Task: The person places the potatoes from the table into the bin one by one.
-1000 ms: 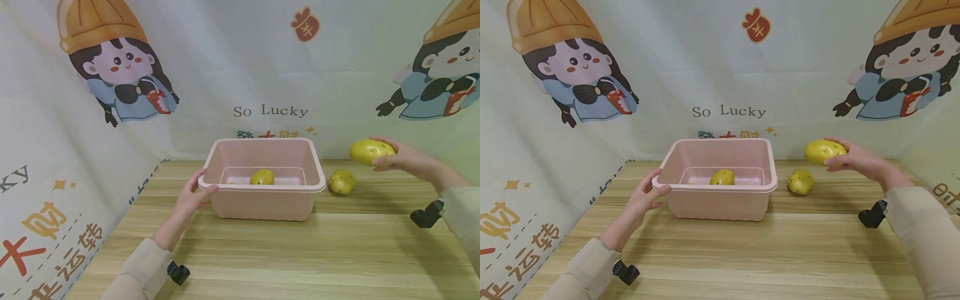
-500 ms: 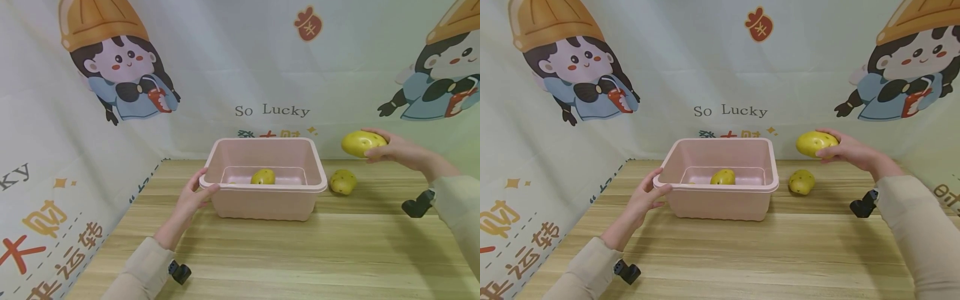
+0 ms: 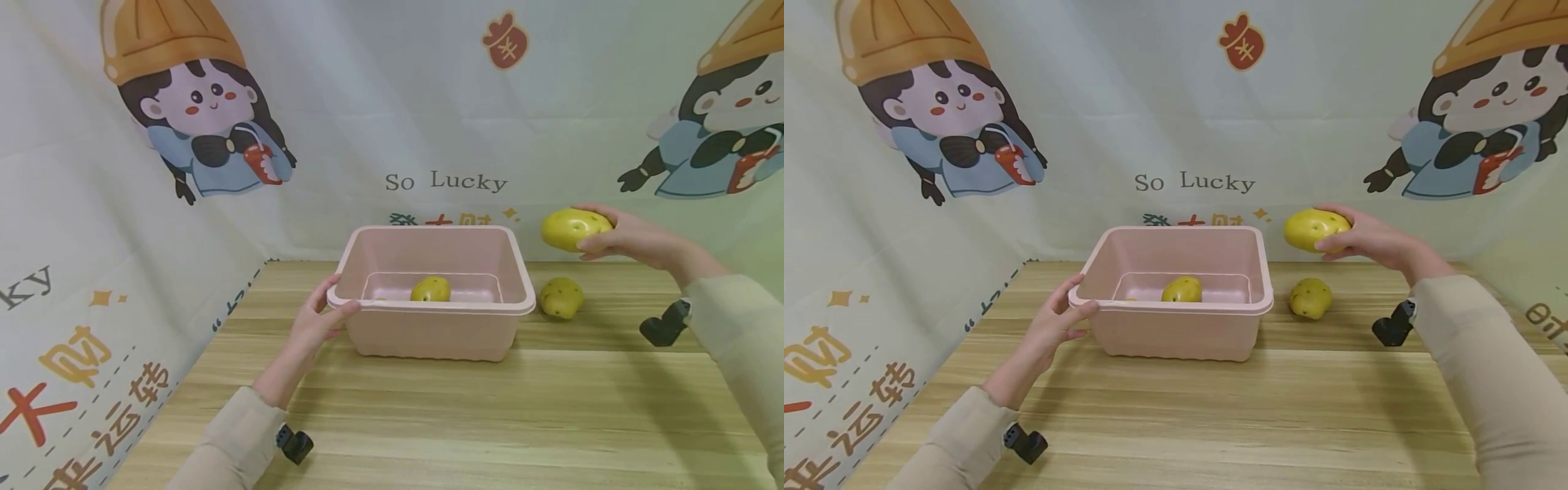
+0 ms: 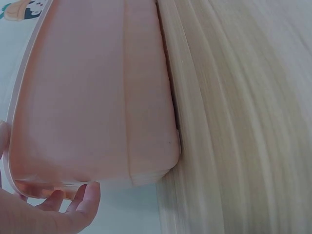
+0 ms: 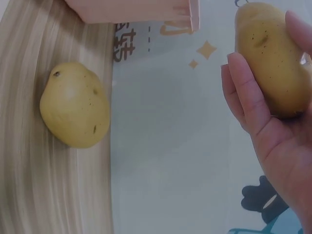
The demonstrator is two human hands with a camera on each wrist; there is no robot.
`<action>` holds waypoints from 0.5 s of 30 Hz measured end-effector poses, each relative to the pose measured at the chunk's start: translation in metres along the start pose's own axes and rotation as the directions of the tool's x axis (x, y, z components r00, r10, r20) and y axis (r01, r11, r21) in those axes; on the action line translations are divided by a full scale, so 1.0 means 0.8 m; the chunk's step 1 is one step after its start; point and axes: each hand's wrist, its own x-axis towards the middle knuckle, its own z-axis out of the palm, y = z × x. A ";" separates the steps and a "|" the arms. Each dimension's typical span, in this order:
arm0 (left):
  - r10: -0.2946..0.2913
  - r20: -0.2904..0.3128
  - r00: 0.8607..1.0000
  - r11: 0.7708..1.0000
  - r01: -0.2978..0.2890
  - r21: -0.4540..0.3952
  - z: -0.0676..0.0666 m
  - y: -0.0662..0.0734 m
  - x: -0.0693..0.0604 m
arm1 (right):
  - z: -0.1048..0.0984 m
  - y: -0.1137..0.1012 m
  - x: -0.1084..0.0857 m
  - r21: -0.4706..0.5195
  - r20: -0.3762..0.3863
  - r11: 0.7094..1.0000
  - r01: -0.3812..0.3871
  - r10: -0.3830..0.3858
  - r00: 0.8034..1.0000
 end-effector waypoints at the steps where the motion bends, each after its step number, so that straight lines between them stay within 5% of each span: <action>1: 0.000 0.000 1.000 1.000 0.000 0.002 0.000 0.000 0.000 | 0.001 -0.001 0.001 0.001 0.004 1.000 -0.001 0.001 1.000; 15: 0.004 0.009 1.000 1.000 -0.004 -0.009 0.001 0.001 -0.001 | 0.014 -0.028 0.022 0.008 0.034 1.000 0.022 -0.022 0.999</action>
